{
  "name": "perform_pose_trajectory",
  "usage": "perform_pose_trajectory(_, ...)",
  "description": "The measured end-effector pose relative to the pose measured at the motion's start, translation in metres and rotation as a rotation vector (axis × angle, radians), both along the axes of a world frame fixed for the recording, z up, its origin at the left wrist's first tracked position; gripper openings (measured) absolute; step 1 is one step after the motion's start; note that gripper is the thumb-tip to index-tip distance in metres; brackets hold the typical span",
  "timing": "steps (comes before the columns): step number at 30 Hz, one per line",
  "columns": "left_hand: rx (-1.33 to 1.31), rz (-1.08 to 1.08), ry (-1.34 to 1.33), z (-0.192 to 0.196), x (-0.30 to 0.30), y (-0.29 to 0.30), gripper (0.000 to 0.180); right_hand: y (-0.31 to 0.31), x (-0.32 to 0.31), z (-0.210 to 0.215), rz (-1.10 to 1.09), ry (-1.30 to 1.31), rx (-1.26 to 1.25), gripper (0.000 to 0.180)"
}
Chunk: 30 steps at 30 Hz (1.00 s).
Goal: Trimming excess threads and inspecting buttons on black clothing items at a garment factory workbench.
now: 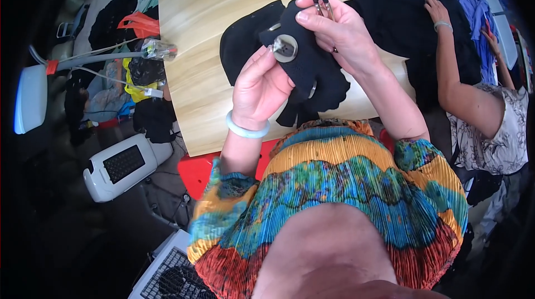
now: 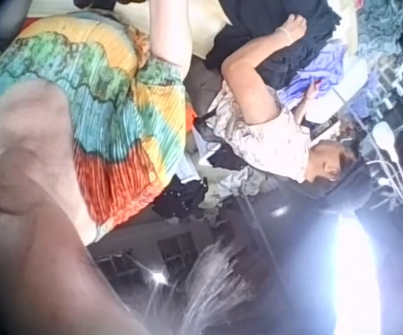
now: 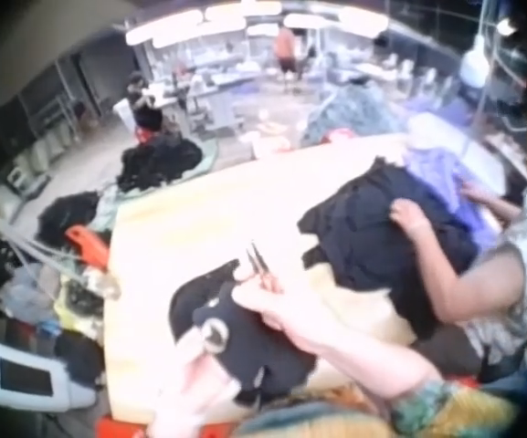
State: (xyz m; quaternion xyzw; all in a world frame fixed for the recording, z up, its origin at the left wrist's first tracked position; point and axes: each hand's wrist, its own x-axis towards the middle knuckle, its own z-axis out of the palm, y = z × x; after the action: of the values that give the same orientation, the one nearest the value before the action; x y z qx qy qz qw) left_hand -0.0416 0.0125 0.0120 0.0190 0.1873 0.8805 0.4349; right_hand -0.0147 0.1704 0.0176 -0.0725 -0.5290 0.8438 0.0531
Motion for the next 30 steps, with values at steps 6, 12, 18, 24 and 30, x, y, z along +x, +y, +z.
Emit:
perform_pose_trajectory(6, 0.008, 0.039, 0.093, -0.002, -0.002, -0.004, 0.029, -0.003, 0.013, 0.008, -0.199, 0.175, 0.281, 0.022)
perform_pose_trajectory(12, -0.084, 0.099, 0.172, 0.007, 0.002, 0.006, 0.018, -0.005, 0.031, 0.019, -0.128, 0.490, 0.645, 0.030)
perform_pose_trajectory(18, -0.177, 0.157, 0.254, 0.019, 0.006, 0.011, 0.006, -0.009, 0.033, 0.021, -0.275, 0.515, 0.681, 0.025)
perform_pose_trajectory(24, -0.211, 0.200, 0.402, 0.026, 0.007, 0.023, 0.005, -0.009, 0.031, 0.020, -0.330, 0.375, 0.242, 0.023)
perform_pose_trajectory(30, -0.275, 0.186, 0.518, 0.020, 0.004, 0.024, 0.026, -0.007, 0.026, 0.017, -0.296, 0.343, 0.114, 0.025)
